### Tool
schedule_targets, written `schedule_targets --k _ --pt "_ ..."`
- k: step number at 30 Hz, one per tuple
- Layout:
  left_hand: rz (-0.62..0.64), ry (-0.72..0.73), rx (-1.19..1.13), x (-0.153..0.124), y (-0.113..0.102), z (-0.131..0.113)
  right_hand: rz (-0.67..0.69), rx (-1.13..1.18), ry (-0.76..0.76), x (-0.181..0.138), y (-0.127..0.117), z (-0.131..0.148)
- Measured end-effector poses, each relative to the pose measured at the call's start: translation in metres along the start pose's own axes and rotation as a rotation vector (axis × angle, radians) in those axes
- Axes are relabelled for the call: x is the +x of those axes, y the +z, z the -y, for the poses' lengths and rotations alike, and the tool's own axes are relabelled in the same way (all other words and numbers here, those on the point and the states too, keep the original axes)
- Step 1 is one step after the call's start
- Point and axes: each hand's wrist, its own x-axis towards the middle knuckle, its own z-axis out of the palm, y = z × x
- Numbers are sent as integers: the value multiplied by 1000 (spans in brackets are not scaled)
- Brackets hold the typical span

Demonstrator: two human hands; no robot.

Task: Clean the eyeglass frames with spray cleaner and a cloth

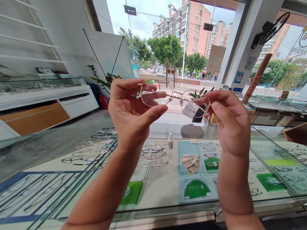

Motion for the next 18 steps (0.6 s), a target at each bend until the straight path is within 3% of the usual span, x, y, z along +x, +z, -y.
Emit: schedule_targets --k 6,14,18 --pt "129 -159 -104 5 -5 6 65 38 -14 -1 1 9" --pt "121 -257 -109 8 -6 3 132 0 -34 -3 5 14" --pt "139 -332 -40 8 -8 1 101 -56 -61 -2 9 10"
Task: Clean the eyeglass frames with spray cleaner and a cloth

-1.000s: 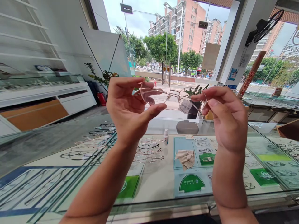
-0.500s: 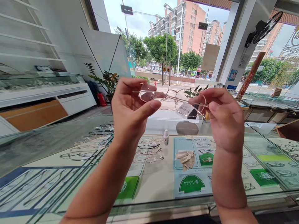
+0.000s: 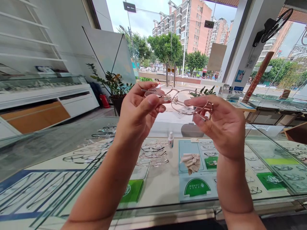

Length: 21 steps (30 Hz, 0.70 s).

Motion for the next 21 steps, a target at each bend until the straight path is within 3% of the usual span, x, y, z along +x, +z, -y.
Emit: schedule_targets --k 7,14,21 --pt "110 -76 32 -2 -6 4 -34 -42 -76 0 3 0" --pt "145 -132 53 -2 -4 1 -43 -86 -28 -2 7 3" --pt "192 -182 74 -5 -1 0 -82 47 -86 0 11 -2"
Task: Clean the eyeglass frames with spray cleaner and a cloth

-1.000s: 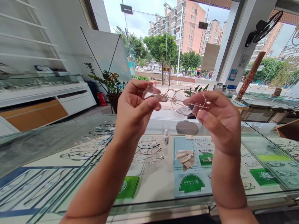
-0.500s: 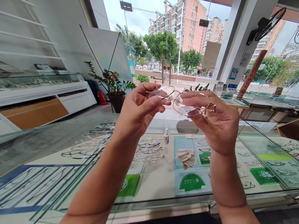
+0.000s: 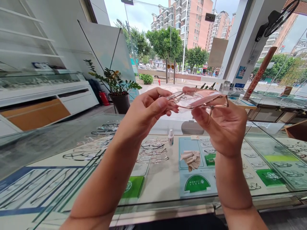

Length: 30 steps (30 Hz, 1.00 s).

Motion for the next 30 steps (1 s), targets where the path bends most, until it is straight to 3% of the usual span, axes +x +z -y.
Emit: schedule_targets --k 6,11,18,23,28,30 --pt "61 -48 8 1 0 1 45 -149 162 0 -6 10" --pt "202 -39 4 3 -2 2 16 -89 129 -1 -6 12" --pt "297 -22 8 0 -1 -1 15 21 45 0 2 4" --pt "294 -18 38 1 1 -3 -34 193 -11 2 8 0" --pt "281 -27 60 -1 3 -4 -27 80 73 1 4 8" --pt "217 -13 139 -2 4 -5 -10 10 104 -1 2 11"
